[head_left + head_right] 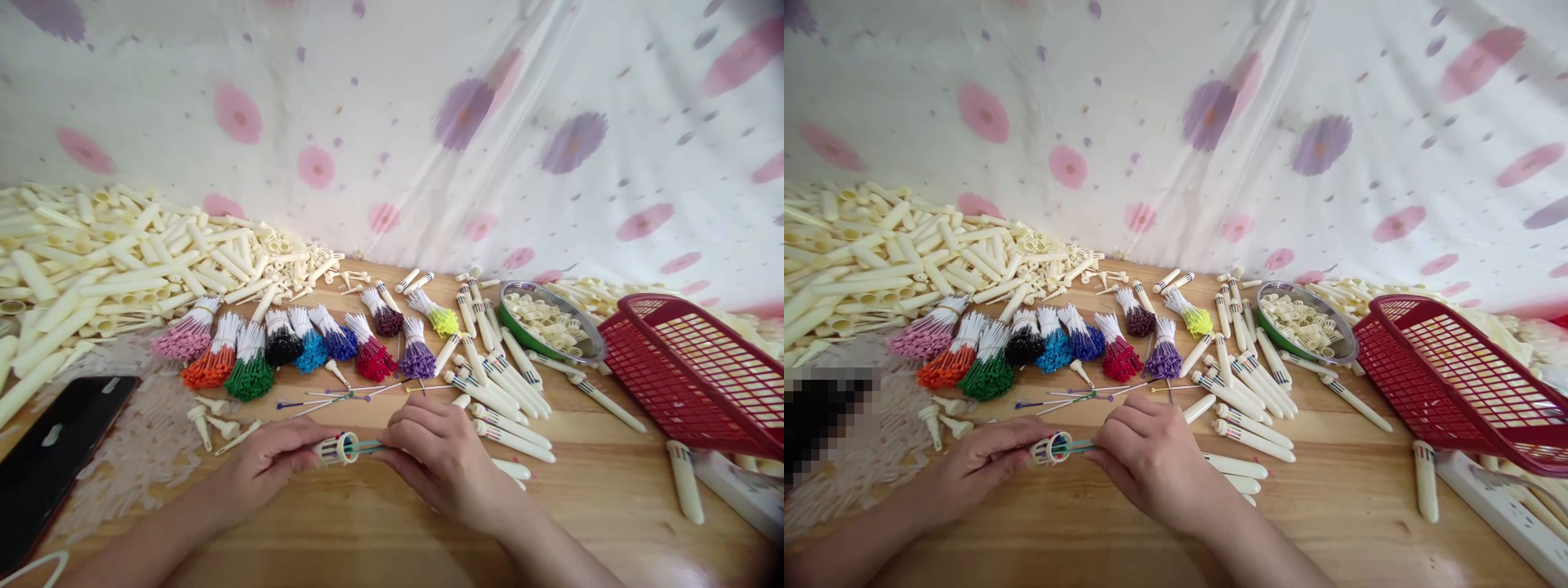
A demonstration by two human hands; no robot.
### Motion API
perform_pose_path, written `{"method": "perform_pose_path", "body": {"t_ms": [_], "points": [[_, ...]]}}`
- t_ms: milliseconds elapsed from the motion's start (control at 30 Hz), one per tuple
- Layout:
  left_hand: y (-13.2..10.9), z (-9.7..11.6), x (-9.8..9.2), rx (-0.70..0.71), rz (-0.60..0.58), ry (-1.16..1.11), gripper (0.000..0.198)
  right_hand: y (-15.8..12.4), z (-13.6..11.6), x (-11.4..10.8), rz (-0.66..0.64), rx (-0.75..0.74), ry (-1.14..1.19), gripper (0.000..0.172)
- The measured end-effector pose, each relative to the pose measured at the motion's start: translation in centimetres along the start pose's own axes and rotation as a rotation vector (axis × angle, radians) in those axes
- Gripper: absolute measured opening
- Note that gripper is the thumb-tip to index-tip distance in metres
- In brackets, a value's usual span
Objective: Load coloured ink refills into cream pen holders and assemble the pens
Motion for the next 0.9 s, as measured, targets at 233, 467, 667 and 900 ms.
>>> {"method": "perform_pose_path", "body": {"t_ms": [233, 467, 667, 900], "points": [[-0.2, -0.7, -0.6, -0.063, 0.086, -0.002, 0.025, 0.0, 1.2, -1.3, 0.099, 0.056, -0.016, 0.007], [-1.2, -2.8, -2.6, -0.193, 0.313, 0.035, 0.032, -0.4, 4.7, 3.9, -0.033, 0.432, -0.056, 0.003], [-1.5, -3.2, -2.5, -0.212, 0.331, 0.048, 0.037, -0.2, 5.9, 8.0, -0.150, 0.436, -0.381, 0.012], [-1.4, -2.9, -2.4, -0.179, 0.291, 0.101, 0.033, 2.2, 17.3, -4.2, 0.195, 0.906, -0.407, 0.021]]}}
Point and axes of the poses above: each hand's wrist, its own y-axis towards the middle knuckle, its own x-axis out of the palm, z = x × y, the point moved 9 cm from there along y, towards the middle knuckle, and after that the axes turned 14 degrees about x, right-handed, at the moved point
